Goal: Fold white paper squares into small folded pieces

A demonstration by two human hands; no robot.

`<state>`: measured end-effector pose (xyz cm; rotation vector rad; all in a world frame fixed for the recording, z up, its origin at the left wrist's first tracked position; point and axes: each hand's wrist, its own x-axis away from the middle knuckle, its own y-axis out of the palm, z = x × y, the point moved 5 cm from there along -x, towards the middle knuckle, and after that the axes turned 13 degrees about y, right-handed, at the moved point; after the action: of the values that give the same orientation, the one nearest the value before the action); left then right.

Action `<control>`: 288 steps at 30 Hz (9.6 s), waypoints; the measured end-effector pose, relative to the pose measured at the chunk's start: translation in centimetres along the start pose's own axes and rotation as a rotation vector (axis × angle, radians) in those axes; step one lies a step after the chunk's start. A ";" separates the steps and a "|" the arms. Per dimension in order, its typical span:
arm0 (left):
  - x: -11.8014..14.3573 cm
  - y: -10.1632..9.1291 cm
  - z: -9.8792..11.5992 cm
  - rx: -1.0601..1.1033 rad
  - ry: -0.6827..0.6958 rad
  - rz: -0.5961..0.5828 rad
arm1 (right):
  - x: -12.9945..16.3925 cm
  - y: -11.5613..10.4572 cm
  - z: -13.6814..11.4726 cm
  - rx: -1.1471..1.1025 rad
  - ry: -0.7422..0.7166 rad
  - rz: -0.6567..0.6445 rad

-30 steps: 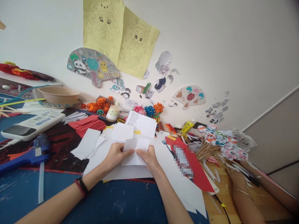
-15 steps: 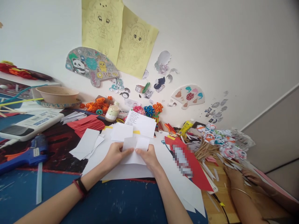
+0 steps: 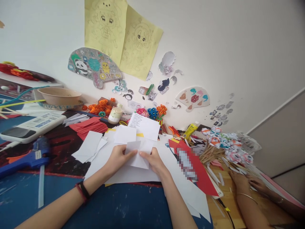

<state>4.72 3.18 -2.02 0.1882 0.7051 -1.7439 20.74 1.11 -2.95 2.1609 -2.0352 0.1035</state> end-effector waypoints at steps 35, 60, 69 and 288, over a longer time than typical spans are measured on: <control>-0.2 0.0 1.6 0.062 0.012 -0.144 | 0.5 0.4 -0.6 -0.040 -0.022 -0.032; -0.3 -0.3 0.8 0.066 -0.076 -0.023 | 1.1 0.9 -1.6 -0.026 -0.013 -0.054; 0.1 0.1 -0.3 0.079 -0.108 0.000 | 0.9 1.0 -1.6 -0.053 -0.038 -0.048; 0.0 -0.1 -0.1 0.176 -0.131 -0.137 | 0.6 -2.3 0.2 0.057 0.029 0.016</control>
<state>4.60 3.27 -2.04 0.1467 0.4781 -1.9315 23.09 0.63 -3.19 2.1639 -2.0585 0.1961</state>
